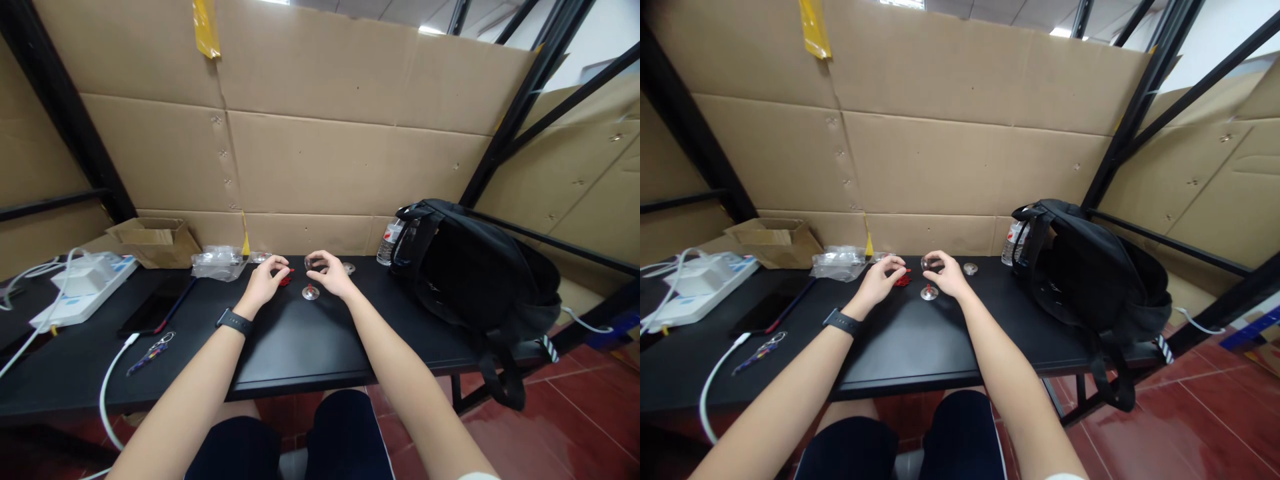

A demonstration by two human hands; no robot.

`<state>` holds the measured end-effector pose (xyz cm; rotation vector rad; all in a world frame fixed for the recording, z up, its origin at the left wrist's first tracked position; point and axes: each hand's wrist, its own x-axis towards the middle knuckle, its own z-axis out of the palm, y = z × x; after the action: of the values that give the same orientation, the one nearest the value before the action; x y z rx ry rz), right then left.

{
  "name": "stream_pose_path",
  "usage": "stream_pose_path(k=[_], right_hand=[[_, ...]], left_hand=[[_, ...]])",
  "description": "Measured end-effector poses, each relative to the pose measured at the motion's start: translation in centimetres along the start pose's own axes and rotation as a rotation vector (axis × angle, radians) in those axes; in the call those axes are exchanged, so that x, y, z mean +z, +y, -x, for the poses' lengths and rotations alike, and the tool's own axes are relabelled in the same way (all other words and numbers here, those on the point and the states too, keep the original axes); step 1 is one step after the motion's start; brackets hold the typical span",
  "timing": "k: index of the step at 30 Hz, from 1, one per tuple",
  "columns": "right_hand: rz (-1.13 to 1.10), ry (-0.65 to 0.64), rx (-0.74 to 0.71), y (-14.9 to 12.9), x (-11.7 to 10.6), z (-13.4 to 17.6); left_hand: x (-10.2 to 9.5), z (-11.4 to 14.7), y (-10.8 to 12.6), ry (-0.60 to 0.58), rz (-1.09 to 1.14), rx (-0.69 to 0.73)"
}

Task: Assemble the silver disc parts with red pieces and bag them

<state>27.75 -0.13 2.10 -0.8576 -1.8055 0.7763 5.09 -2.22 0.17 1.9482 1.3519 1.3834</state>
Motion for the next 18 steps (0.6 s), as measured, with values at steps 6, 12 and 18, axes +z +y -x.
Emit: stream_pose_path(k=[6,12,18], right_hand=[[-0.185,-0.05,-0.014,-0.9,2.9,0.7],[-0.224,-0.028,-0.002,-0.9,3.1,0.7],[-0.236,-0.045,0.006,-1.1,3.3,0.9]], left_hand=[[0.8,0.2,1.2,0.019,0.094,0.045],[1.1,0.5,1.4,0.0,0.036,0.043],[1.1,0.5,1.6,0.047,0.034,0.043]])
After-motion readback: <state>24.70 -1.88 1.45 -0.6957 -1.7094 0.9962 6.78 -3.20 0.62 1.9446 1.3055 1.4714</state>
